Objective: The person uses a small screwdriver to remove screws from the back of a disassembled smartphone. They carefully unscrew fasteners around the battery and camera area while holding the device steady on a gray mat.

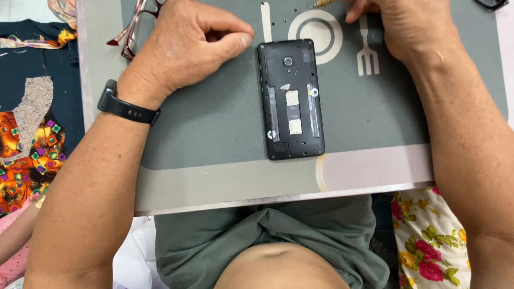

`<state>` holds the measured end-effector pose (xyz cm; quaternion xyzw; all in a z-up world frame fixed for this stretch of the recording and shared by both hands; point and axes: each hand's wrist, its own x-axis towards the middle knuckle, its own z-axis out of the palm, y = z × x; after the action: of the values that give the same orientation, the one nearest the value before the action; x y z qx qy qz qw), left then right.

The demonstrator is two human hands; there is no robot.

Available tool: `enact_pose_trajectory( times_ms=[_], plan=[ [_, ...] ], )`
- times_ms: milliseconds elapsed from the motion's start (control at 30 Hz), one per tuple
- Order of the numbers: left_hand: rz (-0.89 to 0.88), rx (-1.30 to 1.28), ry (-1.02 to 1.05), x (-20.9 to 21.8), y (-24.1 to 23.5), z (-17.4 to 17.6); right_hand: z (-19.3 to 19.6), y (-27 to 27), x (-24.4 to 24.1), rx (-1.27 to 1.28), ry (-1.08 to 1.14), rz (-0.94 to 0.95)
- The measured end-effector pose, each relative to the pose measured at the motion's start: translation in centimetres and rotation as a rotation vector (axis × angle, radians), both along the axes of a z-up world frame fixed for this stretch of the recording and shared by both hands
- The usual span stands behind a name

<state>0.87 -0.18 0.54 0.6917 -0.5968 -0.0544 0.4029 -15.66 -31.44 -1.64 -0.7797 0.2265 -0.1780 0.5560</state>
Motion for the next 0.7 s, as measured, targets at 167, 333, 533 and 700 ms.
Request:
enact_pose_trajectory(
  times_ms=[167, 333, 533, 700],
  plan=[
    [0.052, 0.045, 0.044, -0.2, -0.2, 0.4, 0.1, 0.3, 0.1, -0.038, -0.137, 0.082],
    [0.072, 0.082, 0.058, -0.4, -0.3, 0.7, 0.8, 0.9, 0.1, -0.108, -0.144, 0.115],
    [0.081, 0.096, 0.062, -0.3, -0.3, 0.5, 0.5, 0.9, 0.2, -0.058, -0.190, 0.073],
    [0.091, 0.100, 0.062, -0.3, -0.4, 0.4, 0.8, 1.4, 0.4, -0.082, -0.193, 0.049]
  ],
)
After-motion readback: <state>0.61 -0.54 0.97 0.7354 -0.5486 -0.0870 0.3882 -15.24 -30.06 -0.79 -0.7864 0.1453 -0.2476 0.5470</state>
